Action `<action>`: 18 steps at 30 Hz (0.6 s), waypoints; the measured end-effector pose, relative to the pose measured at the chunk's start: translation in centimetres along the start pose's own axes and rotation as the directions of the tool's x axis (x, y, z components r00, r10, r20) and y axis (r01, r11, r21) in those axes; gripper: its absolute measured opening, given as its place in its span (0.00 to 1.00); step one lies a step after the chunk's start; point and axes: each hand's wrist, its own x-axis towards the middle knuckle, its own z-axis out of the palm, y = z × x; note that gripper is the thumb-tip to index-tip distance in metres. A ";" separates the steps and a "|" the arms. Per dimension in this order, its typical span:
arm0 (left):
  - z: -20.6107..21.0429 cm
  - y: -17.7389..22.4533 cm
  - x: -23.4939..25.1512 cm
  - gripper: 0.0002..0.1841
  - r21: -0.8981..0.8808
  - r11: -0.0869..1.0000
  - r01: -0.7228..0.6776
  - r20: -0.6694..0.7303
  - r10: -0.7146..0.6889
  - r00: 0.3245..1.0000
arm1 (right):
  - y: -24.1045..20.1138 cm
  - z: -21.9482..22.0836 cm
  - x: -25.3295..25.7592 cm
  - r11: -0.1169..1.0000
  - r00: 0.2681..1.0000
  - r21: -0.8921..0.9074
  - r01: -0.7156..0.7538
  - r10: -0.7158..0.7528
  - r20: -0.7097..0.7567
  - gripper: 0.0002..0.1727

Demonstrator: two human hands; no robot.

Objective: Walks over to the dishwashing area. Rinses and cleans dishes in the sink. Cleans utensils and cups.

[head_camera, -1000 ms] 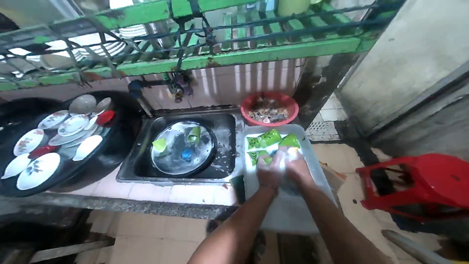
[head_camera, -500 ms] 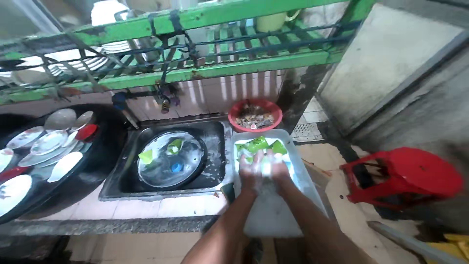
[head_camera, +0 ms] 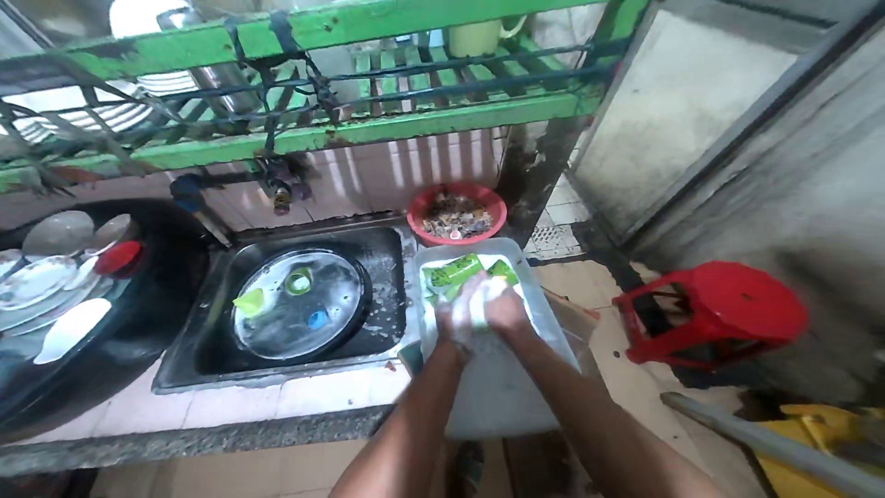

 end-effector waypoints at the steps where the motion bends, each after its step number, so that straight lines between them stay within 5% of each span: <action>1: 0.4 0.0 0.0 0.29 0.001 1.000 0.015 -0.013 -0.015 1.000 | 0.2 -0.3 0.5 1.000 1.000 0.008 -0.019 0.019 0.003 0.26; 5: 0.2 0.5 2.1 0.13 -0.350 0.936 -0.047 0.005 0.052 0.999 | -1.1 1.2 -2.8 0.988 0.974 -0.022 0.155 -0.157 -0.162 0.29; 7: 0.4 0.7 0.2 0.20 -0.187 0.973 -0.137 -0.057 0.129 0.990 | -0.2 0.7 -1.2 0.945 0.994 0.325 0.025 0.012 -0.109 0.21; 10: 0.0 0.5 -0.8 0.39 0.199 0.875 -0.441 0.007 0.448 0.894 | 0.0 0.8 -0.1 0.575 0.966 0.795 -0.192 0.254 0.050 0.27; 13: -2.1 0.8 1.6 0.54 0.304 0.692 -0.655 0.163 0.639 0.751 | -0.9 0.8 -3.2 0.306 0.946 0.916 -0.259 0.270 0.177 0.23; 15: -4.0 2.5 2.7 0.56 0.424 0.661 -0.619 0.265 0.563 0.783 | -1.4 -1.2 -4.1 0.311 0.944 0.907 -0.285 0.257 0.209 0.22; 17: -6.1 4.5 3.1 0.52 0.544 0.566 -0.619 0.416 0.458 0.785 | -1.6 -2.6 -4.1 0.499 0.982 0.856 -0.133 0.185 0.045 0.16; 18: -6.8 5.4 3.1 0.51 0.594 0.513 -0.620 0.490 0.380 0.784 | -1.6 -3.2 -3.8 0.602 0.995 0.797 -0.047 0.098 -0.016 0.25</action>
